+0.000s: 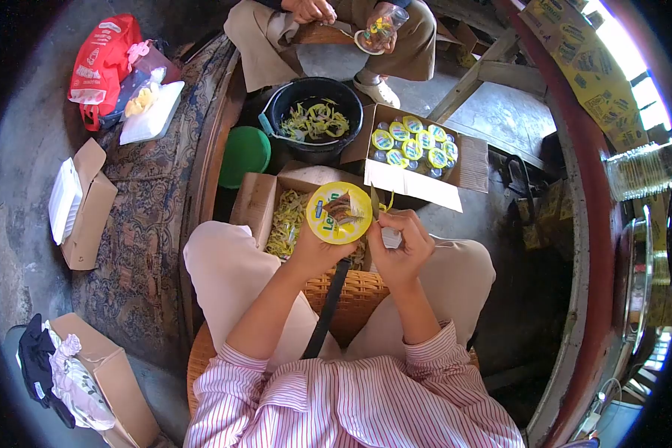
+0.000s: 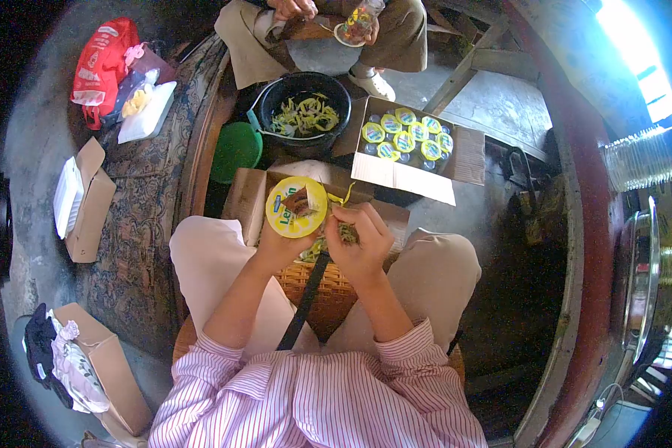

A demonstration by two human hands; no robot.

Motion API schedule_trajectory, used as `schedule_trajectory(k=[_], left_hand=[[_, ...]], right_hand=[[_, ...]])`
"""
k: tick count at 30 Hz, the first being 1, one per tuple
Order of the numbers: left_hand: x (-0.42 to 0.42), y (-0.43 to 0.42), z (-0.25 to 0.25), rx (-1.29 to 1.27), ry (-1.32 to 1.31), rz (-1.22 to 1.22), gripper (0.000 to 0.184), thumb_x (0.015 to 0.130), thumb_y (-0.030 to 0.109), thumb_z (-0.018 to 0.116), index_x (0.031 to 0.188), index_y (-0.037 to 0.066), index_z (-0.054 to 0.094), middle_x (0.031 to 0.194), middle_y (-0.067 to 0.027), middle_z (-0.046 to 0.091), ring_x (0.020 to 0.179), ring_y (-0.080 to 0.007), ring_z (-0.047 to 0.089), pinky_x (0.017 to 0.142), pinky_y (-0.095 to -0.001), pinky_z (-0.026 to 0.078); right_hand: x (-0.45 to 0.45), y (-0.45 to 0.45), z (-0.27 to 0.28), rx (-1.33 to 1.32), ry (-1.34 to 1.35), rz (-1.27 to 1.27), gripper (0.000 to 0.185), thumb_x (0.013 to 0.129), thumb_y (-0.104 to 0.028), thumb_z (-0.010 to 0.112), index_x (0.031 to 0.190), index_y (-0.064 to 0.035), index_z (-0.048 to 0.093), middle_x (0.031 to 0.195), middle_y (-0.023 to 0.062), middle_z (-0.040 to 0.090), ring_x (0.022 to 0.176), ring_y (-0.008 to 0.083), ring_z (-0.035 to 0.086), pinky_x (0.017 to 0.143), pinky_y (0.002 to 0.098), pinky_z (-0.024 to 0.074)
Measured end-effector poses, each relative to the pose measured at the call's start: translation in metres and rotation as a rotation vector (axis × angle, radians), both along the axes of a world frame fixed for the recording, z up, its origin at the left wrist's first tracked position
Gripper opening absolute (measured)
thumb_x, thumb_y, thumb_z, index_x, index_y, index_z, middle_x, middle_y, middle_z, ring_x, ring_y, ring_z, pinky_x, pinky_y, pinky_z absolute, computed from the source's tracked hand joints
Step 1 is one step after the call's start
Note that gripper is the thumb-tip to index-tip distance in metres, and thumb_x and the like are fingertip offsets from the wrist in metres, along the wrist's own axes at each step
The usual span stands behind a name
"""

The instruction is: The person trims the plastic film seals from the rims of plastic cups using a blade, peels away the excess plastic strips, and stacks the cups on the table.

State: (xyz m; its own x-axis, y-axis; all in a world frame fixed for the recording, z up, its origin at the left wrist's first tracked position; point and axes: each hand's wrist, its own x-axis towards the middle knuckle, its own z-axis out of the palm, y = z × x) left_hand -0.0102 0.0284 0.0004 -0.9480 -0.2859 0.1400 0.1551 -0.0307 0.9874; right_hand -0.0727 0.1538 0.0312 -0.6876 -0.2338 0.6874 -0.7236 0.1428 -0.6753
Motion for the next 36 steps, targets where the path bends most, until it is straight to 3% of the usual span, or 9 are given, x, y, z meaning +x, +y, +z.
schedule_trajectory(k=[6, 9, 17, 27, 30, 32, 36], left_hand=[[0.001, -0.001, -0.005, -0.131, 0.012, -0.018, 0.061, 0.060, 0.004, 0.069, 0.114, 0.001, 0.042, 0.106, -0.0092, 0.054, 0.100, -0.0167, 0.052, 0.087, -0.0284, 0.041], [0.002, -0.002, -0.001, 0.014, -0.024, -0.043, 0.063, 0.059, 0.004, 0.070, 0.115, 0.001, 0.041, 0.107, -0.0091, 0.053, 0.100, -0.0169, 0.052, 0.087, -0.0282, 0.041], [0.005, -0.006, -0.003, 0.034, -0.042, -0.085, 0.065, 0.060, 0.002, 0.068, 0.118, 0.002, 0.038, 0.110, -0.0083, 0.051, 0.101, -0.0160, 0.051, 0.088, -0.0287, 0.041], [0.004, -0.007, -0.004, 0.211, -0.055, -0.100, 0.069, 0.060, 0.001, 0.068, 0.121, 0.002, 0.036, 0.111, -0.0083, 0.051, 0.102, -0.0154, 0.051, 0.088, -0.0286, 0.042], [0.002, -0.007, -0.002, 0.051, -0.021, -0.098, 0.068, 0.060, 0.002, 0.068, 0.120, 0.002, 0.036, 0.111, -0.0089, 0.051, 0.101, -0.0159, 0.052, 0.087, -0.0285, 0.042], [0.005, -0.004, -0.001, 0.017, -0.005, -0.098, 0.068, 0.060, 0.004, 0.069, 0.119, 0.002, 0.037, 0.111, -0.0090, 0.052, 0.101, -0.0160, 0.052, 0.087, -0.0285, 0.042], [0.004, -0.005, -0.004, -0.029, -0.005, -0.119, 0.067, 0.059, 0.007, 0.073, 0.117, 0.002, 0.040, 0.108, -0.0088, 0.053, 0.100, -0.0163, 0.052, 0.086, -0.0287, 0.042]], right_hand=[[-0.001, 0.003, 0.003, 0.018, -0.006, -0.011, 0.016, 0.063, 0.008, 0.066, 0.076, 0.0016, 0.059, 0.069, 0.0115, 0.060, 0.060, 0.0170, 0.058, 0.054, 0.0236, 0.0447], [-0.004, 0.003, 0.004, 0.008, -0.004, 0.026, 0.017, 0.063, 0.008, 0.065, 0.077, 0.0003, 0.059, 0.067, 0.0114, 0.058, 0.057, 0.0202, 0.057, 0.052, 0.0255, 0.0441], [0.000, 0.002, 0.007, 0.042, 0.017, -0.005, 0.016, 0.064, 0.008, 0.066, 0.077, 0.0002, 0.059, 0.068, 0.0115, 0.058, 0.058, 0.0210, 0.058, 0.053, 0.0261, 0.0450], [0.004, 0.005, 0.002, 0.039, -0.039, 0.010, 0.016, 0.064, 0.007, 0.066, 0.076, 0.0021, 0.059, 0.070, 0.0109, 0.060, 0.063, 0.0164, 0.059, 0.058, 0.0241, 0.0460], [0.002, 0.005, 0.002, 0.025, -0.030, 0.011, 0.016, 0.063, 0.008, 0.065, 0.077, 0.0018, 0.059, 0.070, 0.0115, 0.060, 0.062, 0.0176, 0.059, 0.056, 0.0244, 0.0453], [0.000, 0.004, 0.001, 0.005, -0.030, 0.005, 0.017, 0.063, 0.008, 0.065, 0.077, 0.0007, 0.059, 0.069, 0.0130, 0.059, 0.059, 0.0215, 0.058, 0.053, 0.0263, 0.0447], [-0.001, 0.004, -0.003, -0.030, -0.048, 0.016, 0.016, 0.063, 0.008, 0.065, 0.076, 0.0009, 0.059, 0.068, 0.0128, 0.059, 0.058, 0.0208, 0.058, 0.053, 0.0257, 0.0443]])
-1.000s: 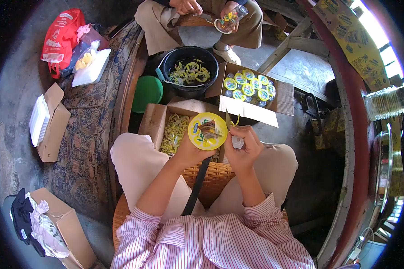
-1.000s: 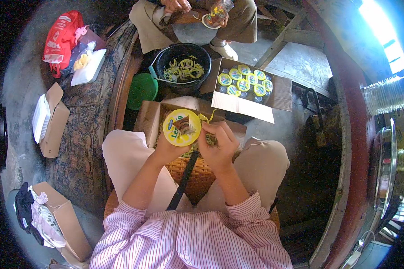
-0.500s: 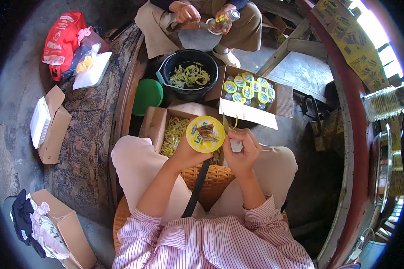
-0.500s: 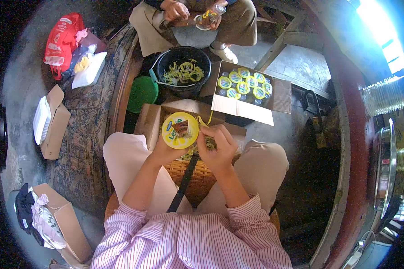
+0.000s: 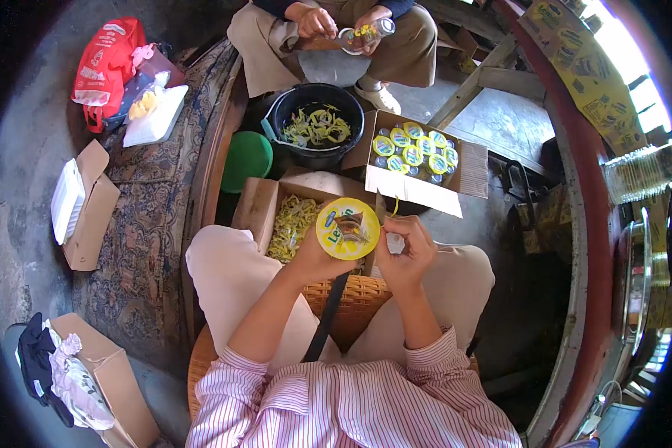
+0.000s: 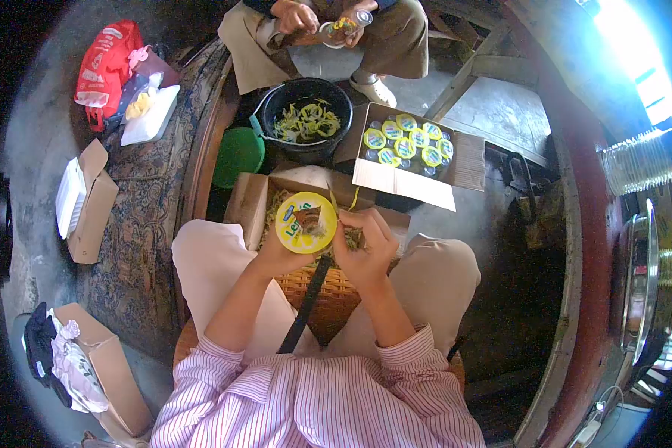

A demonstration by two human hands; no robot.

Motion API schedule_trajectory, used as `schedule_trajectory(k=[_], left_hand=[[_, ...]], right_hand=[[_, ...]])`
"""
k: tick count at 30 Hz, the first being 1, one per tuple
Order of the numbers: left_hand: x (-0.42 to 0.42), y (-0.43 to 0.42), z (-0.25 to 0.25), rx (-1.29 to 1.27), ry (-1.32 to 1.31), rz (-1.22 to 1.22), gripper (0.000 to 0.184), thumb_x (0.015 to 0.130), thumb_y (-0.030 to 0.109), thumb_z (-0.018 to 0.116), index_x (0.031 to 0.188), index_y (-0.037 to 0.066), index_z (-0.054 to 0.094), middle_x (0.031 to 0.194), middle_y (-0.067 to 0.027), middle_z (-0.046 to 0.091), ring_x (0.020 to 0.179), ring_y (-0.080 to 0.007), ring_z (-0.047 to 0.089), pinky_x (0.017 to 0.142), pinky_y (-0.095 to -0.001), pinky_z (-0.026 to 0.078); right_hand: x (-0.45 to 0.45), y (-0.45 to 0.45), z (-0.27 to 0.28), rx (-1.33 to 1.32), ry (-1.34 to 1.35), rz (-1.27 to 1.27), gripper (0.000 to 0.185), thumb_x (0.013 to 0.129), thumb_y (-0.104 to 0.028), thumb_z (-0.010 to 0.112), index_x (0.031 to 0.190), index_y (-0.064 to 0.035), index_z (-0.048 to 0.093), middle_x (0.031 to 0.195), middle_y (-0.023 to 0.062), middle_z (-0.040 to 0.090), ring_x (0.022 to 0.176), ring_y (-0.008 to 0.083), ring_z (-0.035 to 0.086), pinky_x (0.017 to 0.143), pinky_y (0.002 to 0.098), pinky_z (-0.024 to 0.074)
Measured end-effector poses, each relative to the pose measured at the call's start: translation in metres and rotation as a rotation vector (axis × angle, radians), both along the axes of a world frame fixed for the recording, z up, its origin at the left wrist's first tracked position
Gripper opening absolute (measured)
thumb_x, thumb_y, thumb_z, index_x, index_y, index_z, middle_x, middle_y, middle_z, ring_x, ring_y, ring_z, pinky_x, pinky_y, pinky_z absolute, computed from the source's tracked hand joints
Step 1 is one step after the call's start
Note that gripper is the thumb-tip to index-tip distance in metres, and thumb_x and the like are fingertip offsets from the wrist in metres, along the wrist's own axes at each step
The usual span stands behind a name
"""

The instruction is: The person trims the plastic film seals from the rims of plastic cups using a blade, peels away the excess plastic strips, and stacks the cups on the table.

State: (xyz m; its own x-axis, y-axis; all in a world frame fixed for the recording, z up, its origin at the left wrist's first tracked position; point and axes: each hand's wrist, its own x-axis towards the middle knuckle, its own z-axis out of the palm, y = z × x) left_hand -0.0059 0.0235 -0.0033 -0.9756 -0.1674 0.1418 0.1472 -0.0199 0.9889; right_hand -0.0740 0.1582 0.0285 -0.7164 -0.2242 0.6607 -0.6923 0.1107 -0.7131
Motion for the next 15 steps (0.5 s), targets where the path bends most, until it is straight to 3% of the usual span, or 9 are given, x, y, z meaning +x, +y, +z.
schedule_trajectory(k=[9, 15], left_hand=[[-0.002, 0.000, 0.013, 0.185, -0.051, 0.067, 0.059, 0.067, 0.002, 0.069, 0.116, 0.002, 0.037, 0.107, -0.0078, 0.053, 0.098, -0.0149, 0.054, 0.083, -0.0259, 0.044], [-0.006, 0.002, 0.007, -0.019, 0.068, 0.157, 0.063, 0.068, 0.003, 0.070, 0.117, 0.003, 0.031, 0.111, -0.0090, 0.049, 0.101, -0.0156, 0.051, 0.086, -0.0278, 0.042]], right_hand=[[0.004, -0.002, 0.003, -0.005, 0.060, -0.043, 0.016, 0.062, 0.005, 0.066, 0.075, -0.0001, 0.059, 0.067, 0.0118, 0.059, 0.056, 0.0204, 0.058, 0.051, 0.0259, 0.0445], [0.007, -0.005, 0.003, 0.041, 0.078, -0.049, 0.017, 0.062, 0.005, 0.066, 0.076, -0.0009, 0.059, 0.067, 0.0118, 0.059, 0.056, 0.0217, 0.058, 0.050, 0.0262, 0.0447]])
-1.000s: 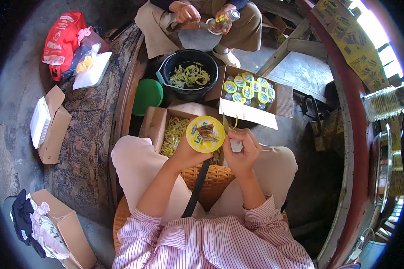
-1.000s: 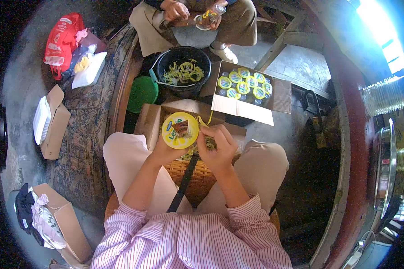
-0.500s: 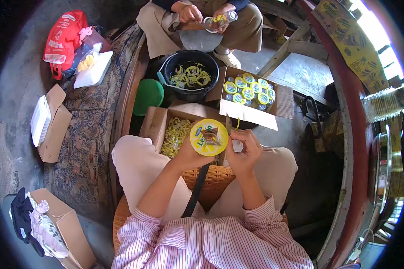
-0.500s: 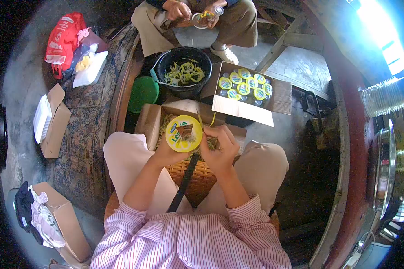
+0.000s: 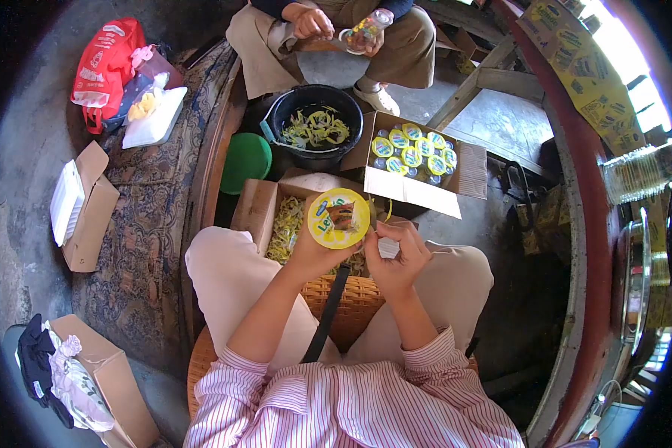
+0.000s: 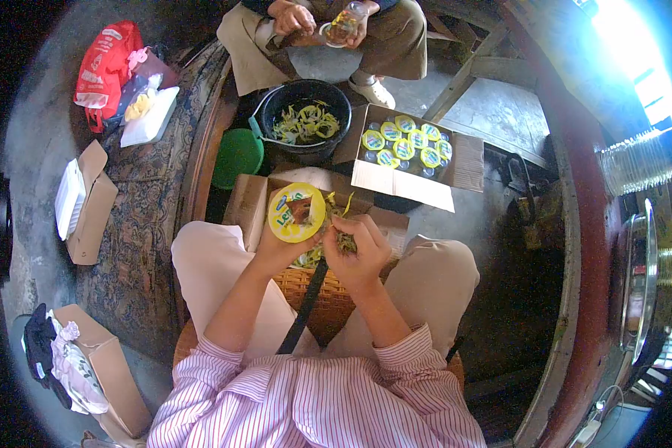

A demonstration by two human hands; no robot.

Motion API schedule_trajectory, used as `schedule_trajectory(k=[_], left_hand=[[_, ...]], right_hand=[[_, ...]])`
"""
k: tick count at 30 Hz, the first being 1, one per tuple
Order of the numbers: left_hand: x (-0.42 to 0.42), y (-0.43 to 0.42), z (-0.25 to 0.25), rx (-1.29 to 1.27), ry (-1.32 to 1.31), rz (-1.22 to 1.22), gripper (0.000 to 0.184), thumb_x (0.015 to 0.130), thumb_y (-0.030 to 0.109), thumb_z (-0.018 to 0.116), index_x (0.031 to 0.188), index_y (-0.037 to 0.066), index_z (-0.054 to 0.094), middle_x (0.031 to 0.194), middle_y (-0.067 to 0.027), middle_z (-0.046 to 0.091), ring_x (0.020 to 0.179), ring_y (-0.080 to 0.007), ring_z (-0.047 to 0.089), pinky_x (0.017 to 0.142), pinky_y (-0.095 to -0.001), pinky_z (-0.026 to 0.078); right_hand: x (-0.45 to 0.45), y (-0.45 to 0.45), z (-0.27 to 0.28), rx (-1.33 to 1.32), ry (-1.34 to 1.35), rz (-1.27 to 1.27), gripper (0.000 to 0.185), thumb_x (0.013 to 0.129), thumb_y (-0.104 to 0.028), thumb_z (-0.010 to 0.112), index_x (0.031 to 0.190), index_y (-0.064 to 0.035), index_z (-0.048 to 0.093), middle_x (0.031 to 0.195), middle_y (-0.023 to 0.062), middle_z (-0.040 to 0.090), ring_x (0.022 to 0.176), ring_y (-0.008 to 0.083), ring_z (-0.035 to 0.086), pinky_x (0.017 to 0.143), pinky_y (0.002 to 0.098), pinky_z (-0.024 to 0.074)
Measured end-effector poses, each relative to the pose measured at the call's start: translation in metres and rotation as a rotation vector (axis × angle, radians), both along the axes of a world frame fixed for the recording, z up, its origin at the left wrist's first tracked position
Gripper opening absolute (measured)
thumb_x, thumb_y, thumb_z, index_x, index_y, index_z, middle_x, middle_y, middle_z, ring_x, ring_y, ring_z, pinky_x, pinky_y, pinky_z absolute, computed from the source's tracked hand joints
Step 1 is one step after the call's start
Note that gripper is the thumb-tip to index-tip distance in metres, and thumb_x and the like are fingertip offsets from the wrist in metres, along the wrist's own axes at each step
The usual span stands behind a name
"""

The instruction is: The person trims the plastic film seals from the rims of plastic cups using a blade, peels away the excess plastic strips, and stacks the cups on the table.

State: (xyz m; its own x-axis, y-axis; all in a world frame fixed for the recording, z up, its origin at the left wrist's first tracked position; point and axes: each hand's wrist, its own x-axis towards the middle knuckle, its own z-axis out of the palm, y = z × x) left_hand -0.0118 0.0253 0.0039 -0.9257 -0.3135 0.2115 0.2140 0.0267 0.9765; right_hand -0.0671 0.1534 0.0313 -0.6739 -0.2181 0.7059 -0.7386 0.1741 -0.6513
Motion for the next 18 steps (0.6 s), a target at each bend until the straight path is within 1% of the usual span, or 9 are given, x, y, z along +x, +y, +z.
schedule_trajectory(k=[3, 6, 9, 12, 15, 18], left_hand=[[-0.0024, 0.0036, -0.0032, 0.217, 0.051, -0.011, 0.063, 0.069, 0.004, 0.069, 0.118, 0.004, 0.028, 0.114, -0.0095, 0.046, 0.103, -0.0143, 0.050, 0.086, -0.0277, 0.042], [-0.0022, 0.0092, -0.0055, 0.297, 0.044, 0.035, 0.056, 0.072, 0.003, 0.066, 0.117, 0.002, 0.034, 0.111, -0.0086, 0.049, 0.101, -0.0134, 0.051, 0.086, -0.0271, 0.042], [0.0000, 0.0034, -0.0068, 0.086, 0.023, -0.087, 0.048, 0.077, -0.002, 0.060, 0.120, 0.002, 0.040, 0.114, -0.0076, 0.051, 0.104, -0.0142, 0.050, 0.088, -0.0279, 0.042], [0.0013, 0.0035, -0.0029, 0.102, -0.024, -0.108, 0.040, 0.077, -0.002, 0.060, 0.115, 0.001, 0.047, 0.110, -0.0069, 0.054, 0.101, -0.0138, 0.052, 0.088, -0.0278, 0.042], [0.0003, 0.0041, -0.0032, -0.022, 0.034, -0.072, 0.038, 0.077, -0.001, 0.060, 0.114, 0.001, 0.048, 0.108, -0.0067, 0.055, 0.100, -0.0140, 0.053, 0.087, -0.0280, 0.042], [-0.0003, 0.0057, -0.0019, -0.054, 0.017, -0.037, 0.039, 0.077, 0.000, 0.061, 0.113, 0.001, 0.049, 0.109, -0.0068, 0.055, 0.100, -0.0142, 0.053, 0.087, -0.0284, 0.042]], right_hand=[[-0.0012, -0.0009, -0.0004, -0.018, 0.017, -0.029, 0.017, 0.061, 0.005, 0.066, 0.076, -0.0010, 0.059, 0.066, 0.0116, 0.058, 0.056, 0.0214, 0.058, 0.050, 0.0263, 0.0445], [-0.0002, -0.0009, -0.0016, -0.012, 0.011, -0.049, 0.017, 0.061, 0.005, 0.066, 0.076, -0.0011, 0.059, 0.066, 0.0116, 0.058, 0.056, 0.0213, 0.058, 0.050, 0.0264, 0.0441], [0.0025, -0.0019, -0.0005, -0.001, -0.011, -0.042, 0.017, 0.061, 0.005, 0.066, 0.076, -0.0011, 0.059, 0.066, 0.0119, 0.057, 0.056, 0.0214, 0.058, 0.050, 0.0263, 0.0440], [0.0028, -0.0016, -0.0006, 0.007, -0.003, -0.046, 0.018, 0.062, 0.005, 0.066, 0.076, -0.0010, 0.059, 0.066, 0.0120, 0.057, 0.056, 0.0214, 0.058, 0.050, 0.0260, 0.0441], [0.0028, -0.0021, 0.0008, 0.005, 0.009, -0.061, 0.017, 0.062, 0.006, 0.066, 0.076, -0.0008, 0.059, 0.067, 0.0121, 0.058, 0.056, 0.0214, 0.058, 0.050, 0.0257, 0.0442], [0.0024, -0.0030, 0.0034, 0.007, 0.031, -0.079, 0.017, 0.063, 0.007, 0.066, 0.076, -0.0003, 0.059, 0.067, 0.0123, 0.058, 0.056, 0.0214, 0.058, 0.051, 0.0255, 0.0445]])
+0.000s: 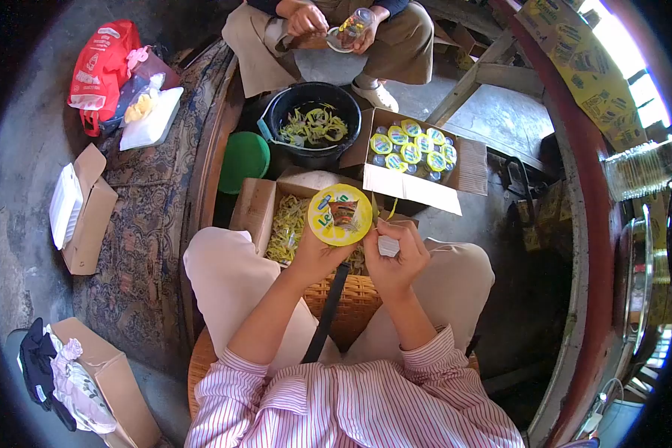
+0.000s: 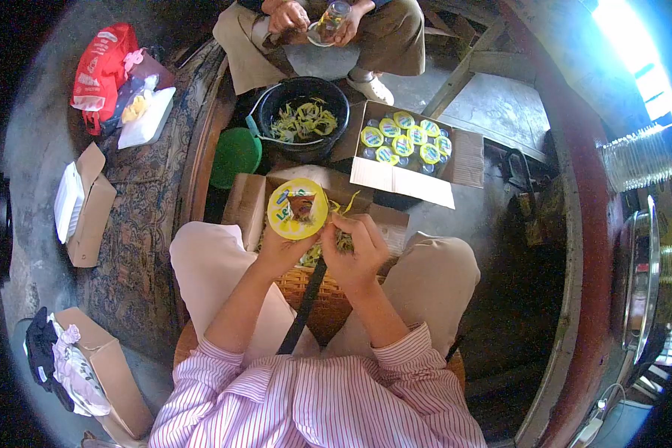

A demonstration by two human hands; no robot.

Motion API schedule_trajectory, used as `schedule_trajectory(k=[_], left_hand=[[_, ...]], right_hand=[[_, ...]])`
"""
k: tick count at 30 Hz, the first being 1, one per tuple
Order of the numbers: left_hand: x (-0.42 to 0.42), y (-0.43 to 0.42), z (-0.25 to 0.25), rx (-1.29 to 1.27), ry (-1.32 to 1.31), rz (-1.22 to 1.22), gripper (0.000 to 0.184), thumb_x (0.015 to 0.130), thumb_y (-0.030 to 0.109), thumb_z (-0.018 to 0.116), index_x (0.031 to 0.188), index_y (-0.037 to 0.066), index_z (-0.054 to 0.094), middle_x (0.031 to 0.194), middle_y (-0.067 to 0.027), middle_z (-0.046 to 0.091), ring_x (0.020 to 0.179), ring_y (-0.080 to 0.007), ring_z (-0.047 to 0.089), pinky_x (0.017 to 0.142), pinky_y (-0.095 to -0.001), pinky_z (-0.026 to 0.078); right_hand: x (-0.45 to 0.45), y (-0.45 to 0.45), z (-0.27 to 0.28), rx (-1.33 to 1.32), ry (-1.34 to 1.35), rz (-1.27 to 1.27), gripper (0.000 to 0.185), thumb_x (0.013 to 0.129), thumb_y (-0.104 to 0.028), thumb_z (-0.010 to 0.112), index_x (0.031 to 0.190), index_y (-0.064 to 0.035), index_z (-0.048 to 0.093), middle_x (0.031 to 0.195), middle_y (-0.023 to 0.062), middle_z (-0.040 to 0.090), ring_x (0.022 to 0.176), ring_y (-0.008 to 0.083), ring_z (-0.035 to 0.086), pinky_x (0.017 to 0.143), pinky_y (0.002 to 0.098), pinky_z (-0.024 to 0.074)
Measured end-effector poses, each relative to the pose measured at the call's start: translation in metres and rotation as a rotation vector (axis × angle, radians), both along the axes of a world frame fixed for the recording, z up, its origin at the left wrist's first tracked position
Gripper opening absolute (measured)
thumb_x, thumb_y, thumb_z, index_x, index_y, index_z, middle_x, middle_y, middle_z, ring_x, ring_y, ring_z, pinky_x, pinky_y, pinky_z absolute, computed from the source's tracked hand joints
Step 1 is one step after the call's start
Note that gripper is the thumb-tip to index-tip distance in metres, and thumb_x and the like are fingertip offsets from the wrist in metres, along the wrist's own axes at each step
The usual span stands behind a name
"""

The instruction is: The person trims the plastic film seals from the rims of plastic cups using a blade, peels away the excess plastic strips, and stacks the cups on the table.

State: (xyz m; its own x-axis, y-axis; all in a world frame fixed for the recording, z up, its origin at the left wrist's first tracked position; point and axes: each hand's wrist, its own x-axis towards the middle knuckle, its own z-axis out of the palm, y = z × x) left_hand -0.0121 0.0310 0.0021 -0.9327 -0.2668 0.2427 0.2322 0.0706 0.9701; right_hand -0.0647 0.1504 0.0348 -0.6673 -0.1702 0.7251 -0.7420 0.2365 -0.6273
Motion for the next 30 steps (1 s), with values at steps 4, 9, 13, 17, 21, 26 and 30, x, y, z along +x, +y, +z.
schedule_trajectory(k=[4, 9, 13, 17, 21, 26, 30], left_hand=[[0.000, -0.004, -0.007, -0.122, 0.034, -0.037, 0.039, 0.076, 0.002, 0.062, 0.113, 0.001, 0.049, 0.109, -0.0068, 0.055, 0.100, -0.0142, 0.053, 0.087, -0.0285, 0.042], [0.004, 0.000, -0.005, 0.053, -0.021, -0.034, 0.039, 0.069, 0.005, 0.066, 0.106, 0.001, 0.054, 0.105, -0.0097, 0.057, 0.097, -0.0191, 0.055, 0.085, -0.0308, 0.042], [0.005, 0.001, -0.004, 0.094, -0.042, -0.108, 0.046, 0.074, 0.000, 0.065, 0.115, 0.001, 0.046, 0.109, -0.0058, 0.054, 0.100, -0.0137, 0.053, 0.086, -0.0277, 0.043], [0.006, -0.001, 0.004, 0.172, -0.078, -0.122, 0.045, 0.073, -0.001, 0.064, 0.115, 0.001, 0.046, 0.108, -0.0056, 0.055, 0.099, -0.0133, 0.053, 0.085, -0.0275, 0.043], [0.006, -0.002, 0.010, 0.153, -0.040, -0.075, 0.043, 0.074, 0.001, 0.064, 0.114, 0.001, 0.047, 0.108, -0.0057, 0.055, 0.098, -0.0132, 0.053, 0.085, -0.0276, 0.043], [0.006, -0.005, 0.005, 0.126, -0.038, -0.075, 0.042, 0.074, 0.002, 0.064, 0.113, 0.001, 0.048, 0.108, -0.0060, 0.055, 0.099, -0.0137, 0.053, 0.085, -0.0277, 0.043], [0.005, -0.004, 0.004, -0.036, -0.004, -0.053, 0.041, 0.075, 0.002, 0.063, 0.113, 0.001, 0.049, 0.109, -0.0064, 0.055, 0.100, -0.0139, 0.054, 0.086, -0.0276, 0.043]], right_hand=[[-0.001, 0.000, 0.000, 0.002, 0.012, -0.019, 0.017, 0.063, 0.008, 0.066, 0.077, 0.0004, 0.059, 0.068, 0.0127, 0.059, 0.056, 0.0212, 0.058, 0.051, 0.0253, 0.0446], [-0.006, 0.004, 0.001, -0.006, -0.033, 0.041, 0.016, 0.064, 0.007, 0.066, 0.077, 0.0011, 0.059, 0.067, 0.0126, 0.058, 0.056, 0.0204, 0.057, 0.051, 0.0254, 0.0440], [-0.007, 0.004, -0.005, -0.077, -0.114, 0.051, 0.016, 0.064, 0.006, 0.066, 0.077, 0.0008, 0.059, 0.067, 0.0118, 0.059, 0.056, 0.0194, 0.057, 0.050, 0.0252, 0.0433], [-0.007, 0.005, -0.010, -0.129, -0.105, 0.059, 0.016, 0.063, 0.005, 0.067, 0.076, -0.0002, 0.059, 0.066, 0.0111, 0.059, 0.055, 0.0185, 0.056, 0.049, 0.0249, 0.0426], [-0.001, 0.009, -0.006, -0.062, -0.100, 0.087, 0.018, 0.065, 0.006, 0.068, 0.078, 0.0001, 0.058, 0.071, 0.0082, 0.058, 0.064, 0.0131, 0.056, 0.057, 0.0224, 0.0435], [0.003, 0.003, -0.006, -0.048, -0.069, 0.048, 0.017, 0.061, 0.003, 0.068, 0.075, -0.0012, 0.059, 0.065, 0.0114, 0.058, 0.054, 0.0188, 0.056, 0.049, 0.0253, 0.0427], [0.002, 0.001, -0.005, -0.059, -0.071, 0.049, 0.017, 0.061, 0.004, 0.068, 0.075, -0.0008, 0.060, 0.066, 0.0115, 0.058, 0.055, 0.0193, 0.057, 0.050, 0.0254, 0.0435]])
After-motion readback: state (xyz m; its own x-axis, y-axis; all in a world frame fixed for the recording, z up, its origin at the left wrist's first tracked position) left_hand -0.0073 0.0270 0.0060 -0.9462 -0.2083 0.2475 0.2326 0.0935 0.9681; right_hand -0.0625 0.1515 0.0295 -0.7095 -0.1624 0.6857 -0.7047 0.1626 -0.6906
